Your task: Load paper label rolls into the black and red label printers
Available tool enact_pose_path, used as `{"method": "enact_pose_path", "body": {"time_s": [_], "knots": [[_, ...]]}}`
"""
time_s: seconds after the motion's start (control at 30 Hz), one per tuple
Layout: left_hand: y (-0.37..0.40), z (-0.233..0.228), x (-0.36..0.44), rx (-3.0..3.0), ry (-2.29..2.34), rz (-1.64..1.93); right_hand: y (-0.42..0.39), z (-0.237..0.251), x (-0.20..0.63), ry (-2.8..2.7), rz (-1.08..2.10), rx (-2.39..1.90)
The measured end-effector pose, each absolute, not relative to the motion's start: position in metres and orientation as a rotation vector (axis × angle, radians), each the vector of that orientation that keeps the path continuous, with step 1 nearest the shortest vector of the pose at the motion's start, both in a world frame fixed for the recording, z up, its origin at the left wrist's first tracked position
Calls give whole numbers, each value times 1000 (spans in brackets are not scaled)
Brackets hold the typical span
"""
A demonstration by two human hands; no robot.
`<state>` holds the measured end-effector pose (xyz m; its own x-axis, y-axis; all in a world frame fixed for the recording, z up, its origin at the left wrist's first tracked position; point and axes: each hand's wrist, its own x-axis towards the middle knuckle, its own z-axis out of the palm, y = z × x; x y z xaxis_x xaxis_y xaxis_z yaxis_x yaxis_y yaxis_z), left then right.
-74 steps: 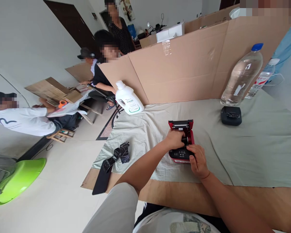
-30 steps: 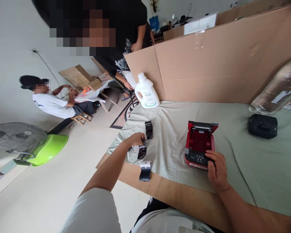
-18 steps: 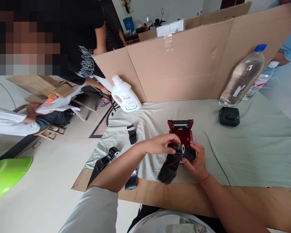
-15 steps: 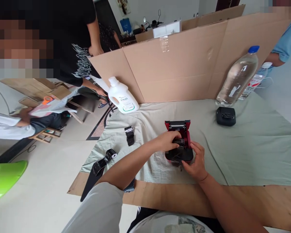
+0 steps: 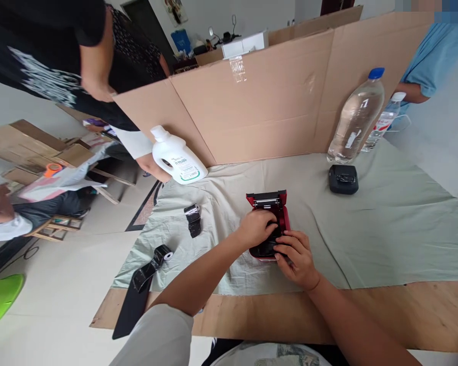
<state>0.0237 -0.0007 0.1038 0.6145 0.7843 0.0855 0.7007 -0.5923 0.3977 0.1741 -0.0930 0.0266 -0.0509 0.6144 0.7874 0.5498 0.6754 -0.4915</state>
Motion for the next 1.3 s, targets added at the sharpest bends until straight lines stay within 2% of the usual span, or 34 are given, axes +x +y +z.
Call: {"method": "enact_pose_path", "body": {"time_s": [0.1, 0.17, 0.33, 0.57, 0.8, 1.0, 1.3], "knots": [[-6, 106, 10, 2423, 1170, 1007, -93, 29, 176, -1710, 113, -926], [-3, 104, 1, 2387, 1203, 1260, -93, 29, 177, -1721, 117, -920], [-4, 86, -12, 2279, 1135, 1195, -92, 28, 179, -1753, 89, -916], [-59, 56, -17, 2249, 1030, 1283, -92, 26, 177, -1668, -29, -1004], [-72, 26, -8, 2280, 1100, 1400, -84, 23, 175, -1789, 42, -1010], [-69, 16, -1, 2260, 1108, 1591, -85, 27, 176, -1795, -22, -1099], [-69, 11, -1, 2286, 1192, 1583, -85, 31, 179, -1807, -50, -1127]]}}
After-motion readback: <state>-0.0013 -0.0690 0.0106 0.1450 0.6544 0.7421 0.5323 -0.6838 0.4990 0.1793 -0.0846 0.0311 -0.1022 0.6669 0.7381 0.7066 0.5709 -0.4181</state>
